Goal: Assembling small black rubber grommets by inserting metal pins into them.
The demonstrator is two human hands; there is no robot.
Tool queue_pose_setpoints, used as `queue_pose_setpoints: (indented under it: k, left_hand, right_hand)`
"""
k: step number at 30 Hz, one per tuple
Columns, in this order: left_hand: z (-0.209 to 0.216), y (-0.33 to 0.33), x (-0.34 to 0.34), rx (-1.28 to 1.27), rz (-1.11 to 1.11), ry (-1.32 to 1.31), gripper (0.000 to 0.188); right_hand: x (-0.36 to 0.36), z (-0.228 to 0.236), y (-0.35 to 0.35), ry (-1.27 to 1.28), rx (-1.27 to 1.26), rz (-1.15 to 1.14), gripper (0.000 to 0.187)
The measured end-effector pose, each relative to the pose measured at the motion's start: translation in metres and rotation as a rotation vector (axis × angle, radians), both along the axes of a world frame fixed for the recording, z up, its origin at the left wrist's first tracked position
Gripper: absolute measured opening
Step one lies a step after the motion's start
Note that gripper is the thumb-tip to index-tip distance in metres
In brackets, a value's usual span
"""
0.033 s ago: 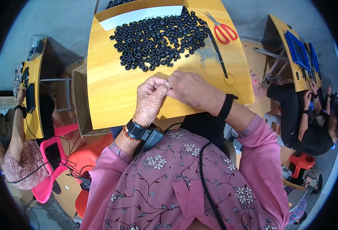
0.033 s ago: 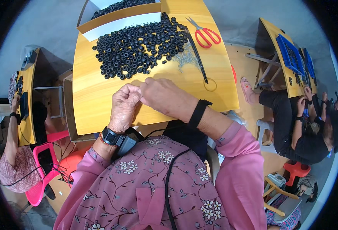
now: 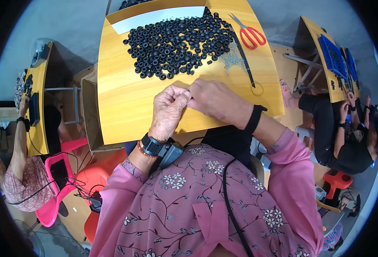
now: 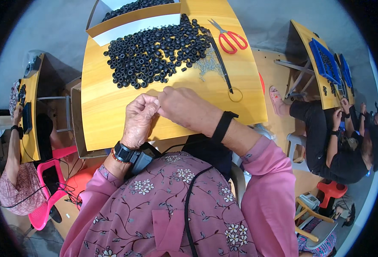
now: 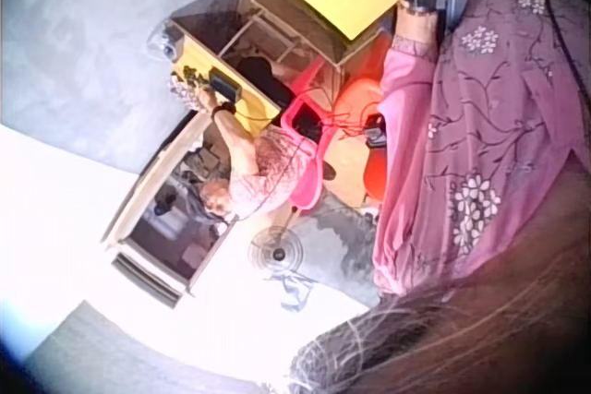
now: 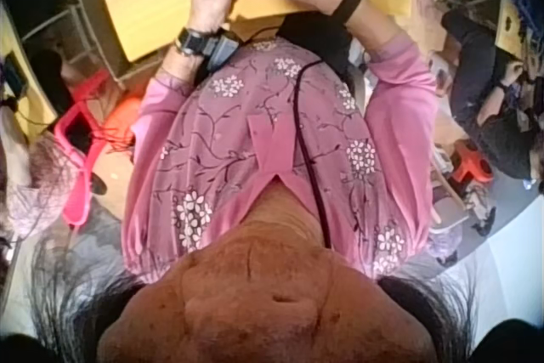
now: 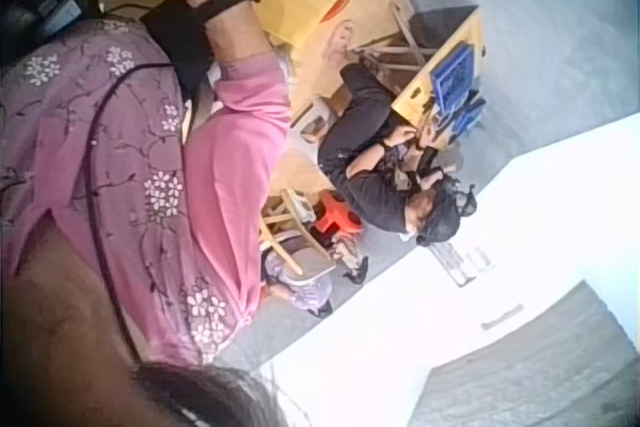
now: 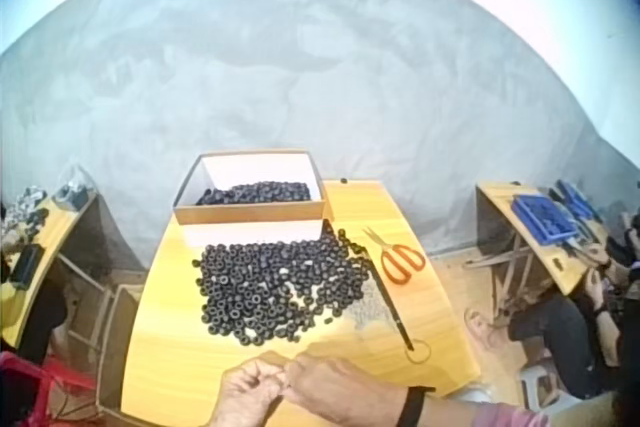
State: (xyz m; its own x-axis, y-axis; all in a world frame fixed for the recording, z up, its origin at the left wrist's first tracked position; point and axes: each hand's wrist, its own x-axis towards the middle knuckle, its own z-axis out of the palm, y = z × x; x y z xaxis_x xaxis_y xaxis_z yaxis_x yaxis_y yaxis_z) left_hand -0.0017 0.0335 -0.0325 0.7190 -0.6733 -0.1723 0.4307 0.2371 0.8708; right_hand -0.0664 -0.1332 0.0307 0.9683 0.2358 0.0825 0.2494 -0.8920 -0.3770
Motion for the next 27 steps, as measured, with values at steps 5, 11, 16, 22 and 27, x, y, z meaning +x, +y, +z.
queue_pose_setpoints:
  k: [5, 11, 16, 22, 27]
  left_hand:
    - [0.012, -0.003, 0.001, 0.04, -0.049, -0.017, 0.012]
    - [0.009, -0.001, 0.0, 0.075, -0.062, -0.103, 0.015]
    - [0.009, -0.003, -0.003, 0.197, -0.067, -0.199, 0.014]
    - [0.012, -0.007, -0.005, 0.23, -0.078, -0.234, 0.013]
    - [0.015, -0.006, -0.004, 0.19, -0.068, -0.245, 0.011]
  right_hand:
    - [0.0, 0.002, -0.008, -0.042, -0.016, -0.004, 0.024]
    - [0.001, -0.006, -0.008, -0.051, 0.014, 0.028, 0.023]
    - [-0.003, -0.01, -0.012, -0.066, -0.003, 0.051, 0.022]
    - [-0.005, -0.004, -0.014, -0.069, -0.01, 0.053, 0.019]
    - [-0.005, -0.006, -0.014, -0.105, 0.064, 0.041, 0.017]
